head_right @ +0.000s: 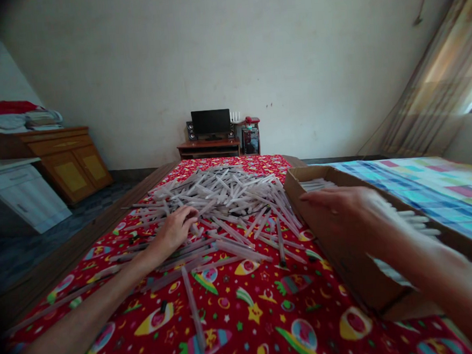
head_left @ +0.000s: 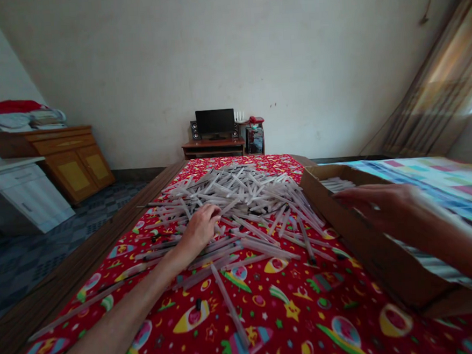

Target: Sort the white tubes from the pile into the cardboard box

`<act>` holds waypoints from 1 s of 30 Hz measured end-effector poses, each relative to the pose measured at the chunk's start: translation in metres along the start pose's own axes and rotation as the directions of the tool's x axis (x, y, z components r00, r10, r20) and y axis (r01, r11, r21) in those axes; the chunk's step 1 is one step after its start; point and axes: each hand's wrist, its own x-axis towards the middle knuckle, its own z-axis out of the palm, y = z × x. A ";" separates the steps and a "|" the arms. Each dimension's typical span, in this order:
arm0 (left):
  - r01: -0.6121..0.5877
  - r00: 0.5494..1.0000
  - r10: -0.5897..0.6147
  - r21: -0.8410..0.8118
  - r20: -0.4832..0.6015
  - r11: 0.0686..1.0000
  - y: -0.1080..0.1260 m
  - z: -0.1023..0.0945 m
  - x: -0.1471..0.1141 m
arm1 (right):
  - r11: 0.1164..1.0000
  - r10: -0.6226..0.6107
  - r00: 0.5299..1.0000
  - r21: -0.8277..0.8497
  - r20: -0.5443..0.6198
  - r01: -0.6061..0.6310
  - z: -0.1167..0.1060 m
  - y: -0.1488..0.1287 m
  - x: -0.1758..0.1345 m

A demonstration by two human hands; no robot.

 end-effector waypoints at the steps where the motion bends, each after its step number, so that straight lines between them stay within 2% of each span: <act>1: 0.016 0.999 -0.017 -0.058 -0.032 0.998 0.005 -0.001 0.000 | 0.999 -0.043 0.992 -0.004 0.121 0.044 0.007 -0.010 0.006; 2: 0.033 0.997 -0.041 -0.117 -0.064 0.993 0.011 -0.002 0.000 | 0.998 -0.041 0.973 -0.036 0.226 0.050 0.016 -0.022 0.013; 5: 0.078 0.989 -0.112 -0.292 -0.102 0.953 0.021 -0.004 -0.001 | 0.996 -0.085 0.950 0.014 0.299 0.085 0.055 -0.051 0.038; 8: 0.118 0.979 -0.179 -0.435 -0.102 0.893 0.023 -0.003 -0.002 | 0.996 -0.085 0.953 0.016 0.290 0.084 0.095 -0.059 0.055; 11: 0.202 0.967 -0.253 -0.591 -0.004 0.781 0.021 -0.002 -0.001 | 0.992 -0.125 0.953 0.006 0.276 0.128 0.123 -0.053 0.059; 13: 0.255 0.955 -0.289 -0.699 0.072 0.668 0.022 -0.003 0.000 | 0.987 -0.157 0.955 0.015 0.252 0.159 0.130 -0.048 0.058; 15: 0.283 0.941 -0.319 -0.785 0.116 0.551 0.025 -0.005 0.000 | 0.977 -0.214 0.951 0.041 0.221 0.210 0.127 -0.046 0.058; 17: 0.309 0.926 -0.345 -0.837 0.155 0.451 0.029 -0.008 0.001 | 0.968 -0.253 0.943 0.055 0.216 0.247 0.116 -0.049 0.060; 19: 0.343 0.911 -0.359 -0.853 0.200 0.394 0.033 -0.011 0.000 | 0.973 -0.232 0.946 0.036 0.226 0.230 0.100 -0.055 0.063; 22: 0.378 0.911 -0.333 -0.818 0.244 0.435 0.033 -0.012 0.001 | 0.971 -0.236 0.956 0.015 0.175 0.237 0.077 -0.068 0.067; 27: 0.262 0.965 -0.195 -0.676 0.175 0.689 0.022 -0.008 0.002 | 0.935 -0.352 0.930 -0.004 0.111 0.354 0.059 -0.084 0.064; 30: 0.213 0.977 -0.164 -0.601 0.137 0.770 0.018 -0.007 0.001 | 0.935 -0.352 0.934 -0.026 0.065 0.354 0.054 -0.084 0.063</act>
